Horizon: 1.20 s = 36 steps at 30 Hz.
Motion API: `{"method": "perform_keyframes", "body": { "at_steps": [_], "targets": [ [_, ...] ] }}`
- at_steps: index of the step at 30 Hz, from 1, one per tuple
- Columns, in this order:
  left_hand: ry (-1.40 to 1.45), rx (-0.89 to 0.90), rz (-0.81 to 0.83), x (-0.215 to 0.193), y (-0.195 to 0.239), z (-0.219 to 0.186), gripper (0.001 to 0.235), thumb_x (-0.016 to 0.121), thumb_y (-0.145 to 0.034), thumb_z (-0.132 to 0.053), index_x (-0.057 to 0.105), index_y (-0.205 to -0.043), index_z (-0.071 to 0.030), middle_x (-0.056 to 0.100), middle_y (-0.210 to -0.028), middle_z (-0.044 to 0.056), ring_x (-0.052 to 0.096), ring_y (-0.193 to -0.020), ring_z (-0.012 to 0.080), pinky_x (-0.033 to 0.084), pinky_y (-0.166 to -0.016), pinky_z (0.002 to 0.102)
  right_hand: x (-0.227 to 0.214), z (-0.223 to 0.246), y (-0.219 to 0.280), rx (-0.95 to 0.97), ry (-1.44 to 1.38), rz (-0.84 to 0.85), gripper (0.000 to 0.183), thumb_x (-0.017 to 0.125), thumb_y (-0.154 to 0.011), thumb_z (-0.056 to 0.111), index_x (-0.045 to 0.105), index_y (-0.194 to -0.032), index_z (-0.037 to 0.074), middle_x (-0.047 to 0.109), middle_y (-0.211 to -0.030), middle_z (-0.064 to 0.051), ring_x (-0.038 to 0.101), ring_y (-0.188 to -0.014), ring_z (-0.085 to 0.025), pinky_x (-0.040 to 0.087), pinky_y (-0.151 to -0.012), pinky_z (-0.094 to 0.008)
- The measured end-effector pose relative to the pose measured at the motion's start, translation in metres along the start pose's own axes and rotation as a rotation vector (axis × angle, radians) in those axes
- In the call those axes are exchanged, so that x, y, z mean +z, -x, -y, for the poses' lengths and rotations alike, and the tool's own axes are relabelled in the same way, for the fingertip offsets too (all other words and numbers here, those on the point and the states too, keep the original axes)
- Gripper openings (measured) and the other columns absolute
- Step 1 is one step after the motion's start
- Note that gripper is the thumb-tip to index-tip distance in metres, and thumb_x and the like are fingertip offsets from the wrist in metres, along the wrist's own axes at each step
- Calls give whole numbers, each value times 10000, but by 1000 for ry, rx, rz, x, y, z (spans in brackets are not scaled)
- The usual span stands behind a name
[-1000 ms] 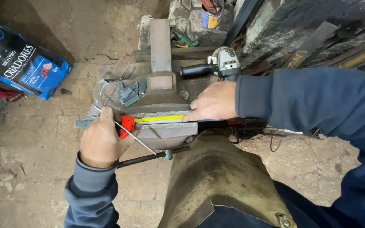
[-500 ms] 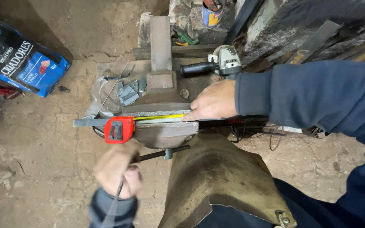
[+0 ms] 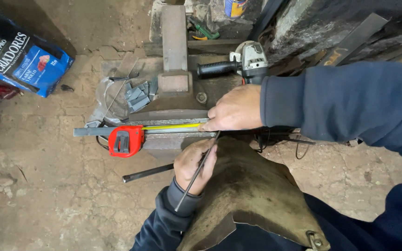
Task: The recorder uses a measuring tape and a square to mark dimensions on a metal bar held in a vice.
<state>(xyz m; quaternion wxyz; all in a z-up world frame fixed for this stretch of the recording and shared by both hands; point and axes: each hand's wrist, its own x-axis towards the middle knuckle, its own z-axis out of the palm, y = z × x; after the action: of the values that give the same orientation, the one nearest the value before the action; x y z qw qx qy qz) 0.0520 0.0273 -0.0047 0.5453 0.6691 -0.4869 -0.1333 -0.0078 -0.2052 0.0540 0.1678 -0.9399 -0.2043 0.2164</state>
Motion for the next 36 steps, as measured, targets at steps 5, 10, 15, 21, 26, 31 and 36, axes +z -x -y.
{"method": "perform_keyframes", "body": {
  "at_steps": [5,10,15,21,26,31,36],
  "targets": [
    [-64,60,7,2,-5,-3,127,764,-899,0,686,-998,10,751,-994,162,765,-895,296,602,-791,345,1,-1,-1,6,12,-6,434,474,-977,211,565,-1397,156,648,-970,-121,700,-873,-320,597,-687,-467],
    [-88,58,16,1,-8,-8,130,761,-897,8,688,-1004,9,749,-997,165,758,-901,307,598,-798,353,-1,0,-1,-2,17,6,435,478,-979,216,563,-1399,141,645,-968,-121,702,-871,-316,598,-700,-468],
    [-108,64,41,1,-10,-8,154,764,-896,13,684,-1027,8,744,-1003,166,754,-897,307,597,-790,356,-1,1,-2,8,25,24,440,478,-978,204,561,-1404,135,646,-972,-120,707,-864,-306,607,-695,-453],
    [-119,58,51,0,-12,-10,157,769,-895,14,683,-1027,10,738,-974,166,746,-867,309,593,-770,358,0,1,-2,23,20,27,436,482,-978,210,564,-1400,136,647,-978,-117,712,-857,-303,611,-695,-448],
    [-149,68,81,-1,-17,-15,163,755,-907,8,668,-1046,12,726,-957,178,738,-857,327,588,-758,374,-1,1,-1,13,9,15,443,477,-982,217,557,-1411,143,644,-967,-120,708,-853,-312,604,-693,-461],
    [-196,34,136,-3,-25,-25,145,715,-932,-36,660,-1057,12,702,-897,197,709,-814,370,569,-720,417,-1,1,-1,-1,12,3,453,486,-964,213,559,-1405,141,642,-978,-119,704,-863,-324,599,-696,-476],
    [-187,-88,172,-3,-31,-26,116,706,-914,-78,656,-993,-9,667,-793,209,681,-740,407,543,-641,450,-1,0,2,-30,33,-54,469,495,-945,209,558,-1406,146,634,-949,-118,699,-851,-334,586,-675,-488]
  ]
}}
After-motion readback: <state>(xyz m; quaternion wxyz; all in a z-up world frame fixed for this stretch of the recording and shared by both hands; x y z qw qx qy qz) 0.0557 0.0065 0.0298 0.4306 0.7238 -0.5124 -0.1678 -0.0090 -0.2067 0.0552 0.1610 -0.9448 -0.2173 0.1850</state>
